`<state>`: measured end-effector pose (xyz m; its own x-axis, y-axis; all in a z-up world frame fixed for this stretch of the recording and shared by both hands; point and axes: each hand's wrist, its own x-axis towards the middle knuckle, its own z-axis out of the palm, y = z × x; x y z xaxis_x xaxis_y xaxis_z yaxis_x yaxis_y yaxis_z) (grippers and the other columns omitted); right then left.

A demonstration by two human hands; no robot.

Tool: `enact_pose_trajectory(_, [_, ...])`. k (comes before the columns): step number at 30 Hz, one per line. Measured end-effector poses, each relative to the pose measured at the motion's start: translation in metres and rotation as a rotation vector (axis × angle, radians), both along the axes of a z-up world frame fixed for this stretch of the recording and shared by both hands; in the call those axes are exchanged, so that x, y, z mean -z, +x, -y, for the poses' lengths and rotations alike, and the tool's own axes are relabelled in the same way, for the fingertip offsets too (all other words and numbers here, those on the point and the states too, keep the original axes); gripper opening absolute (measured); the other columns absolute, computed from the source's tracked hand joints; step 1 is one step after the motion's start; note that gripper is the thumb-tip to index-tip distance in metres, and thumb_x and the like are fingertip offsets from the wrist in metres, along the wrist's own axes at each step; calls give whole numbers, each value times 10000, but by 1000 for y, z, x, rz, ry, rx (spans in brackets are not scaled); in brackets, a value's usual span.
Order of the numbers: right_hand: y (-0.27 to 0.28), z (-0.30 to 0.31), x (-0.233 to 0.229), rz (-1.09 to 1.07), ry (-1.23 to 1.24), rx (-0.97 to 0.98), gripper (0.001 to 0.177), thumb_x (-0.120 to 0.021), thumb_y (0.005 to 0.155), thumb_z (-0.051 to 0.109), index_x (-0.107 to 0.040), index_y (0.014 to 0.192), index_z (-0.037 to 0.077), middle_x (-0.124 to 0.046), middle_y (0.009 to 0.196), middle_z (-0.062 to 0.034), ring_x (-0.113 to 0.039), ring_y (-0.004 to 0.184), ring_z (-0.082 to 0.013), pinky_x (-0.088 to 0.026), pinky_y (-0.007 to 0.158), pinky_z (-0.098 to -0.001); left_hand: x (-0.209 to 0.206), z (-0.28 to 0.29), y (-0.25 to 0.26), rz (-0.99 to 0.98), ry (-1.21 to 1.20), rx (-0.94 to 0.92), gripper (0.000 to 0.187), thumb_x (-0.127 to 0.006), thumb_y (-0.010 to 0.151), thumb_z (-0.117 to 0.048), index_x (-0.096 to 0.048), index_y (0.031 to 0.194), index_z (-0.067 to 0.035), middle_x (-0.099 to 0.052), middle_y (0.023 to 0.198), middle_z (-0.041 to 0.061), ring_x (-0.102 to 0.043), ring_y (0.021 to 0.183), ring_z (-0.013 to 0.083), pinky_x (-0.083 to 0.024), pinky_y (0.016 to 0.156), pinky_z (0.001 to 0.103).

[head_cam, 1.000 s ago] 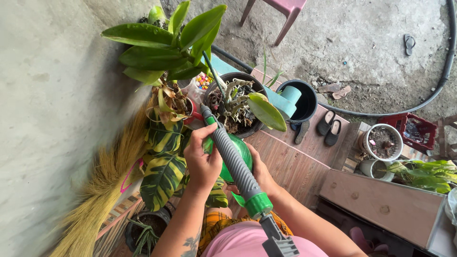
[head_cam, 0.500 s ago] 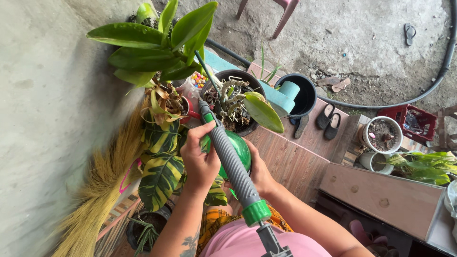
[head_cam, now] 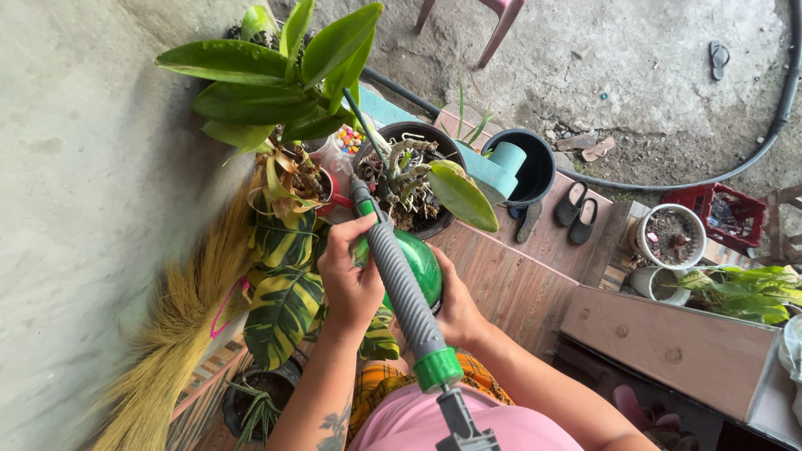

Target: The person waters several potted plants using a handheld pump sprayer, moving between different locations on a balcony and near a window.

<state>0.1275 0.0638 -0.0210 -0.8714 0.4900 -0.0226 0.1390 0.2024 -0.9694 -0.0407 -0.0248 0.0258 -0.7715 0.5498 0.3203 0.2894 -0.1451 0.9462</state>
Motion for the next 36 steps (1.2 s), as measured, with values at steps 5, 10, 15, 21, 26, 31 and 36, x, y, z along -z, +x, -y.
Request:
enact_pose_trajectory(5, [-4,-1,-6,-12,3,6,1185,-954,682,277,-222,1566,-17,-580,1411,-199,-596,1303,-255,-462,1116,-388,-6,1,-3,-10,-1,7,261,-659,1012,-21,-555,1250,5,-748,1099,156,-765,1039,223,-605,920,318])
enact_pose_trajectory(10, [-3,0,-8,-25,31,-57,1191,-955,685,295,-229,1574,-23,-543,1459,-218,-556,1361,-278,-422,1154,-402,-8,10,-1,-83,-42,-52,259,-675,998,-16,-566,1233,-4,-751,1102,160,-768,1057,241,-599,927,321])
enact_pose_trajectory(15, [4,6,-5,30,16,-40,1203,-963,679,329,-237,1572,-21,-555,1458,-217,-574,1355,-292,-435,1151,-404,-5,12,3,-37,-23,-45,261,-666,986,9,-581,1232,-16,-734,1093,148,-764,1021,245,-599,906,322])
enact_pose_trajectory(21, [8,0,-2,42,66,-31,1264,-981,641,348,-213,1579,-8,-560,1455,-217,-590,1342,-302,-458,1130,-420,-10,7,3,-85,-54,-74,285,-686,950,27,-609,1215,-45,-742,1011,116,-767,915,212,-593,814,305])
enact_pose_trajectory(26, [7,-1,-4,72,38,-40,1293,-983,618,358,-200,1585,8,-565,1445,-217,-602,1318,-306,-482,1109,-427,-17,12,3,-153,-18,-76,311,-684,939,45,-602,1225,-45,-734,1043,129,-757,936,226,-592,834,318])
enact_pose_trajectory(31, [16,5,-5,81,157,-74,1286,-991,626,353,-204,1583,9,-572,1443,-224,-604,1335,-322,-468,1121,-434,-12,20,7,-126,-4,-85,318,-678,941,55,-599,1234,-39,-723,1050,130,-753,944,218,-584,846,314])
enact_pose_trajectory(36, [34,12,3,159,59,-78,1313,-989,601,377,-188,1580,23,-611,1381,-212,-631,1275,-300,-485,1088,-414,0,27,24,-9,-32,-61,304,-672,941,39,-604,1225,-46,-737,1022,116,-776,920,194,-599,801,288])
